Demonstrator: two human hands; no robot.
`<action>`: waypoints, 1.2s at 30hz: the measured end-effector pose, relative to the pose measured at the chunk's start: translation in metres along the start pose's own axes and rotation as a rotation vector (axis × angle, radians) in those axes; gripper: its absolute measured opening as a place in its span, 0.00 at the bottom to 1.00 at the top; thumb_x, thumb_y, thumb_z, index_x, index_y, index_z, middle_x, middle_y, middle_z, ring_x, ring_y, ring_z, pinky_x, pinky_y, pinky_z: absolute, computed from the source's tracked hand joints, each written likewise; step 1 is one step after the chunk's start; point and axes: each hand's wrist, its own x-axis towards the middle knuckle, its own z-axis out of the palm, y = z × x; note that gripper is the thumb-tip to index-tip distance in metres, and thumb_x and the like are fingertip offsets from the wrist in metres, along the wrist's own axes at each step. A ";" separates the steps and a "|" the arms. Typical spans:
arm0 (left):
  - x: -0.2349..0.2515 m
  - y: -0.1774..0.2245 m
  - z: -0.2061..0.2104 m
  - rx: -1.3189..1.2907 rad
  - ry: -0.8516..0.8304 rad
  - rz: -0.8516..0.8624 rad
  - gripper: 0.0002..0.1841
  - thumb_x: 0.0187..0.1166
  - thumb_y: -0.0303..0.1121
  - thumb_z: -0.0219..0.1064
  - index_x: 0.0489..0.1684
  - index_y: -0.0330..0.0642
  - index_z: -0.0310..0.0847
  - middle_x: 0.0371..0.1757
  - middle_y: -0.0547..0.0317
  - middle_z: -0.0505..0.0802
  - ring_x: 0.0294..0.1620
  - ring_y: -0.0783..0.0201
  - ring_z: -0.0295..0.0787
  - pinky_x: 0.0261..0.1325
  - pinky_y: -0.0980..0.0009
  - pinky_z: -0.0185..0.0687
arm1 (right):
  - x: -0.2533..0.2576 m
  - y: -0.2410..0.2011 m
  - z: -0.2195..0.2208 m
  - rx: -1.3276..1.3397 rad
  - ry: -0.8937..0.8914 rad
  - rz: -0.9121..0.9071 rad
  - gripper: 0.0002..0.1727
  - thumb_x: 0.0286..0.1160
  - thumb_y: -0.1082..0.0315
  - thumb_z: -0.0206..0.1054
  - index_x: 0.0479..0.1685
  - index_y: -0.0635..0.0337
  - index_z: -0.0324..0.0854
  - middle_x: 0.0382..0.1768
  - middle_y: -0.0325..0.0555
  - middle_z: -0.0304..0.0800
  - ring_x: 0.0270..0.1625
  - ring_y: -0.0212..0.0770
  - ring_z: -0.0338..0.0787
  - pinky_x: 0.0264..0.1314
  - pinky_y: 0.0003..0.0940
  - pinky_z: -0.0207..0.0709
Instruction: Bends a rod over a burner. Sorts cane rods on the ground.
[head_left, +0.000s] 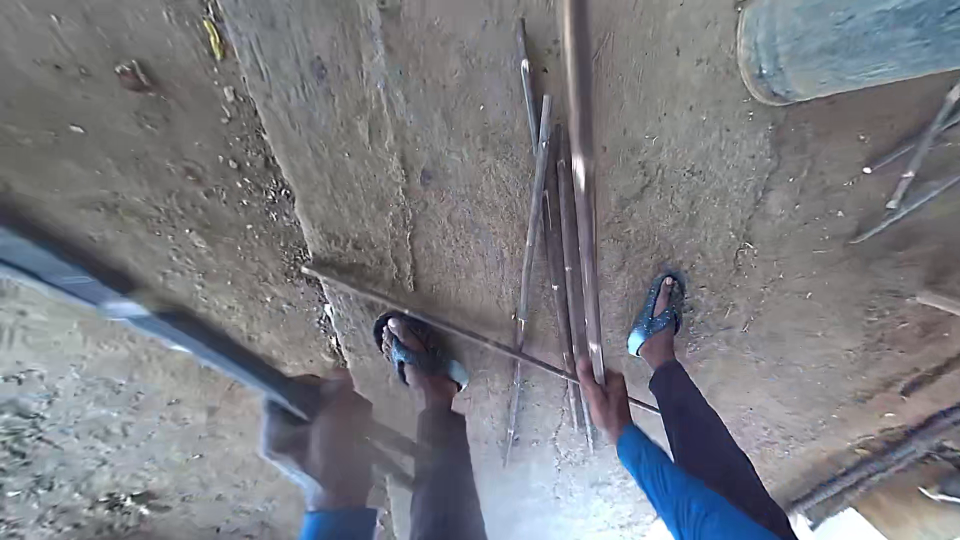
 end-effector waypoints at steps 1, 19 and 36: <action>-0.013 0.002 0.022 0.069 -0.025 0.015 0.14 0.76 0.37 0.73 0.48 0.43 0.75 0.22 0.69 0.81 0.14 0.70 0.75 0.17 0.70 0.78 | -0.006 0.039 -0.004 -0.029 0.048 0.058 0.33 0.81 0.36 0.58 0.31 0.58 0.89 0.18 0.39 0.81 0.21 0.38 0.82 0.31 0.45 0.81; -0.133 -0.252 0.154 0.673 -0.188 -0.348 0.38 0.76 0.55 0.74 0.70 0.28 0.76 0.63 0.31 0.87 0.64 0.37 0.85 0.72 0.39 0.76 | 0.103 0.182 0.019 -0.468 -0.081 0.313 0.50 0.71 0.37 0.73 0.83 0.66 0.63 0.75 0.68 0.77 0.73 0.64 0.84 0.72 0.62 0.79; -0.114 -0.291 0.182 0.008 -0.551 -0.641 0.16 0.84 0.40 0.67 0.58 0.37 0.86 0.45 0.52 0.94 0.45 0.62 0.91 0.56 0.60 0.87 | 0.117 0.177 0.058 0.072 -0.647 0.249 0.42 0.63 0.45 0.83 0.79 0.49 0.73 0.58 0.50 0.92 0.60 0.44 0.91 0.69 0.53 0.83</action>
